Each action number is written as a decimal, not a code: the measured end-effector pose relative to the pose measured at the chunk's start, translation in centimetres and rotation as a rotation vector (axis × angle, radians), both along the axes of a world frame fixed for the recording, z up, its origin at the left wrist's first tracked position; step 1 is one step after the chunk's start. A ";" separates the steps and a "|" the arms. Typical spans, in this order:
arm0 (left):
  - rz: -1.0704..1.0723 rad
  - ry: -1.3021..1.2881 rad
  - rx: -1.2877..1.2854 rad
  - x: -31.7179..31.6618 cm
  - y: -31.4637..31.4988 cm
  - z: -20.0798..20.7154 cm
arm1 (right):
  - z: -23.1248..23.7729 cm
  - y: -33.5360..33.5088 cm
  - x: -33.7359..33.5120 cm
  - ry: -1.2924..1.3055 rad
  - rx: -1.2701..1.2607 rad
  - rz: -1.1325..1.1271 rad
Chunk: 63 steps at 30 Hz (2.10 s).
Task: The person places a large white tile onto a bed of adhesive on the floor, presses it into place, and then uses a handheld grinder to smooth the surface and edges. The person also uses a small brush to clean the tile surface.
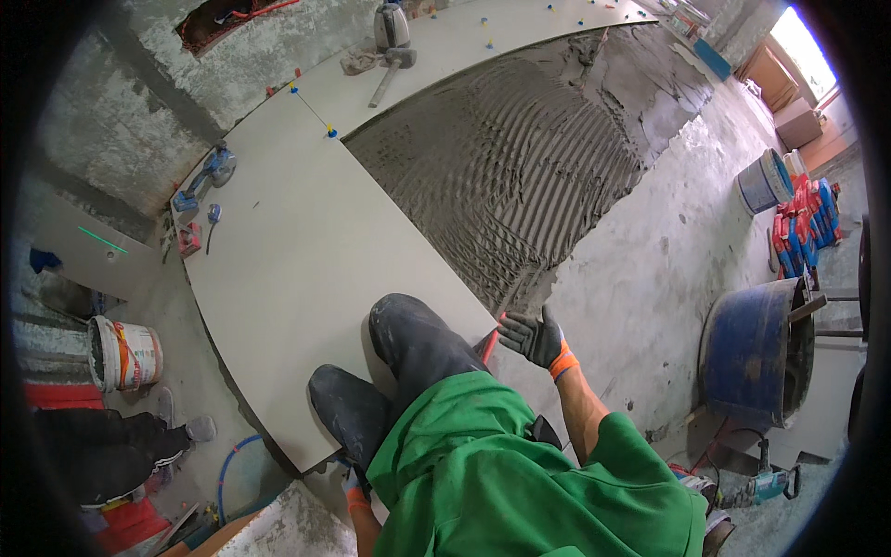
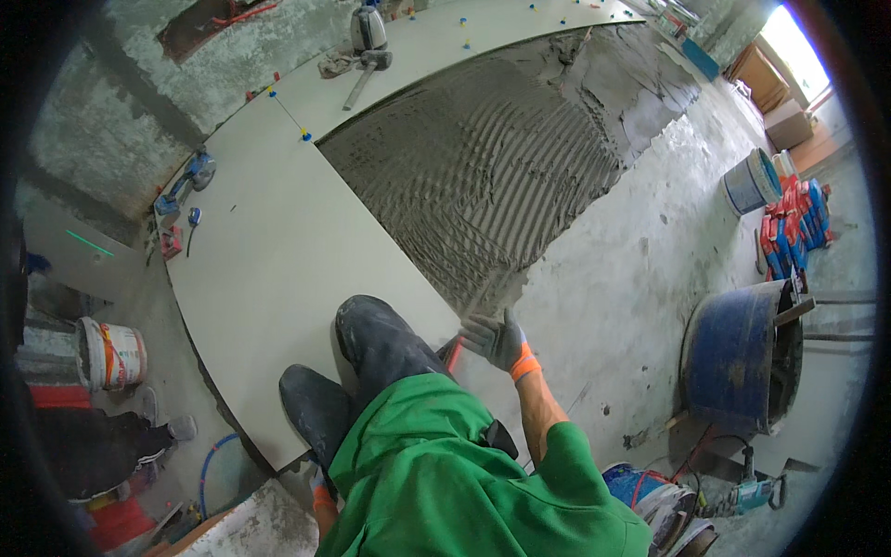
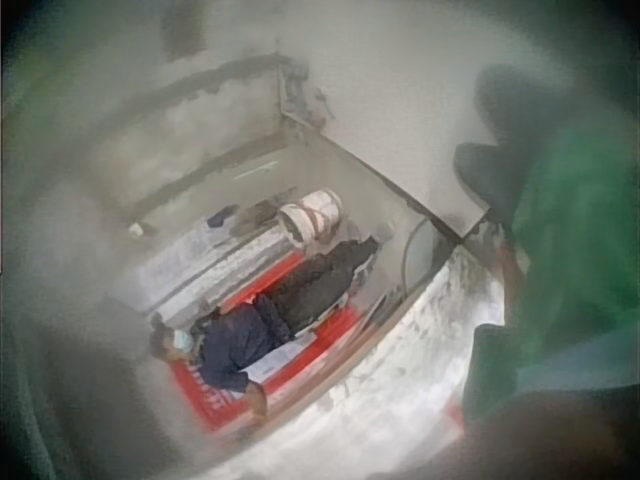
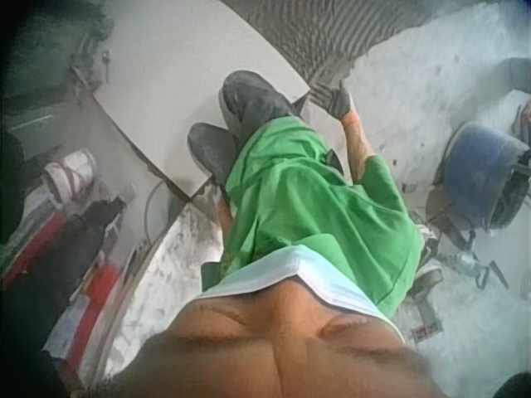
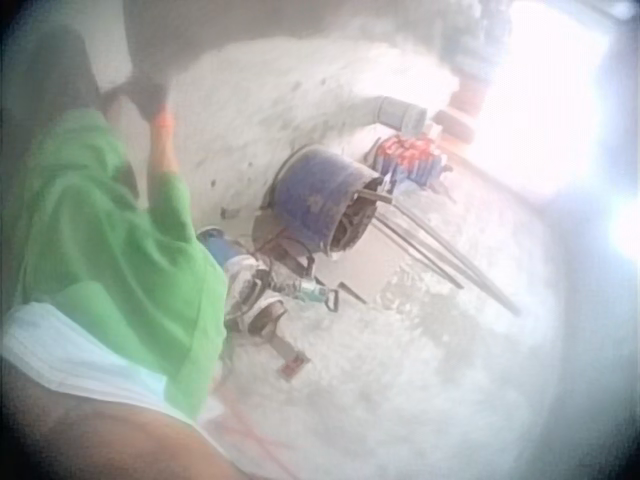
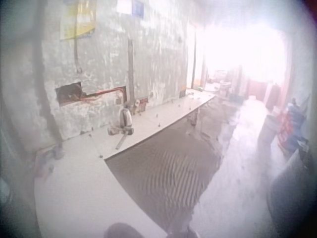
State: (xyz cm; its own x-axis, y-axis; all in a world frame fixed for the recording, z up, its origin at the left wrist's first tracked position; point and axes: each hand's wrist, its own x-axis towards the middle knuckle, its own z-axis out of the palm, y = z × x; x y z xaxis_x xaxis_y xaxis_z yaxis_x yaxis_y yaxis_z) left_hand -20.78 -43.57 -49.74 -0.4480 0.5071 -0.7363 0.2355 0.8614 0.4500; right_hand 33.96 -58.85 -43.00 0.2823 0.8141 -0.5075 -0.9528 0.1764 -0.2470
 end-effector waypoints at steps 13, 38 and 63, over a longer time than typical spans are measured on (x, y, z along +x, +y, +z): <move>-0.082 0.061 -0.009 3.2 0.6 3.7 | 4.9 4.9 -0.2 -0.241 0.003 0.095; -0.428 0.228 0.188 -1.2 -2.4 -1.4 | -8.7 -3.0 -0.1 -0.829 -0.890 0.269; -1.595 0.328 1.227 32.3 13.2 18.0 | 7.0 22.8 -12.6 -0.612 0.071 0.388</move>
State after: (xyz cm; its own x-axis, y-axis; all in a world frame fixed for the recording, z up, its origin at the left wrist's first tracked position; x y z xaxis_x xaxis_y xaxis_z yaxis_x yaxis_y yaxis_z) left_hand 11.51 -30.36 -31.70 0.7895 0.5696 0.2287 0.4969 -0.8118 0.3067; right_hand 21.38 -36.06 -36.00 0.1827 0.9384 -0.2932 -0.6449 -0.1107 -0.7562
